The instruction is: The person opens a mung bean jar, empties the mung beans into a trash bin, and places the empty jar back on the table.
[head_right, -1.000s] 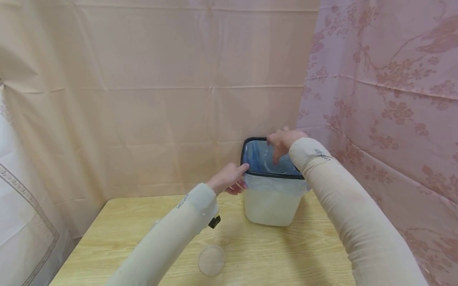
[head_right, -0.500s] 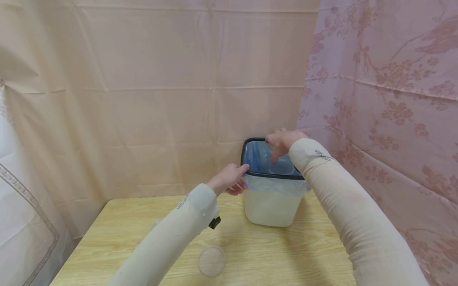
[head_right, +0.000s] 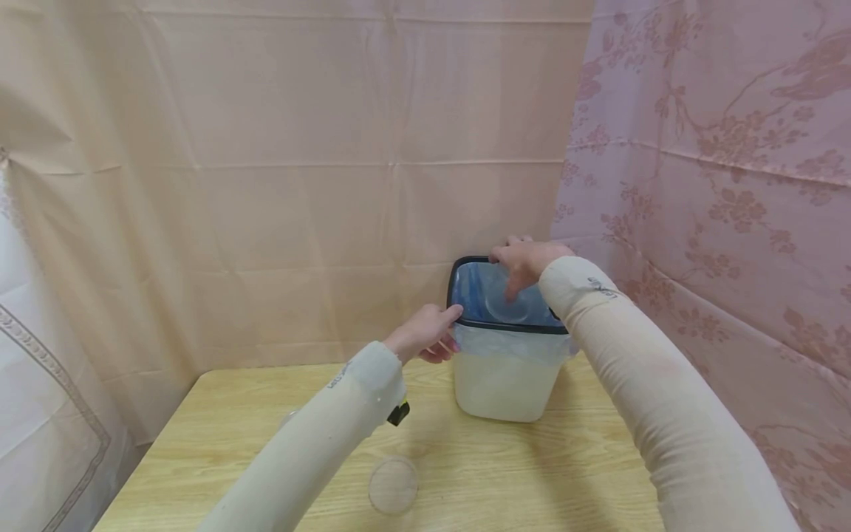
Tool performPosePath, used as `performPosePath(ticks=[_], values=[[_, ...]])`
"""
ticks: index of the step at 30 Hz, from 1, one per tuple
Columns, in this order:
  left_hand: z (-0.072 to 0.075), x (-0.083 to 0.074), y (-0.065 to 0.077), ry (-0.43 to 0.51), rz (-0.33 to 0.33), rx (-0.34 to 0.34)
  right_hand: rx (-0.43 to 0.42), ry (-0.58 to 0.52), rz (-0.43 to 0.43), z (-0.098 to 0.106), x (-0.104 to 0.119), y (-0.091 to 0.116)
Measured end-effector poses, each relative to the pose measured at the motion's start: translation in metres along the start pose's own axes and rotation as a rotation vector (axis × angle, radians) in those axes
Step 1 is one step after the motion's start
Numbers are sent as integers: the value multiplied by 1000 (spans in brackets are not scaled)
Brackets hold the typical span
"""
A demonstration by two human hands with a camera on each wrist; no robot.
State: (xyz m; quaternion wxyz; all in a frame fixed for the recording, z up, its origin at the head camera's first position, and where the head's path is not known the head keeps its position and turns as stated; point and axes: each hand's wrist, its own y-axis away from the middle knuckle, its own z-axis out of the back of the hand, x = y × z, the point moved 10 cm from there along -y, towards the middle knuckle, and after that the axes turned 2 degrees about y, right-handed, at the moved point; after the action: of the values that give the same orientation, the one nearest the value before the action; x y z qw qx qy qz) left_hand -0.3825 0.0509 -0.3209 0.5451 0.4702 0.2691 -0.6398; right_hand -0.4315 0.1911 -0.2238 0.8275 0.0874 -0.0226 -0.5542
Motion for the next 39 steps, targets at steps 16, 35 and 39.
performPosePath(ticks=[16,35,39], values=[[1,1,-2,9,11,-11,14,-47,-18,-5,-10,3],[-1,2,-3,14,5,4,10,-150,-156,-4,-25,4],[-1,3,-3,15,10,-1,45,-193,-94,-7,-20,1]])
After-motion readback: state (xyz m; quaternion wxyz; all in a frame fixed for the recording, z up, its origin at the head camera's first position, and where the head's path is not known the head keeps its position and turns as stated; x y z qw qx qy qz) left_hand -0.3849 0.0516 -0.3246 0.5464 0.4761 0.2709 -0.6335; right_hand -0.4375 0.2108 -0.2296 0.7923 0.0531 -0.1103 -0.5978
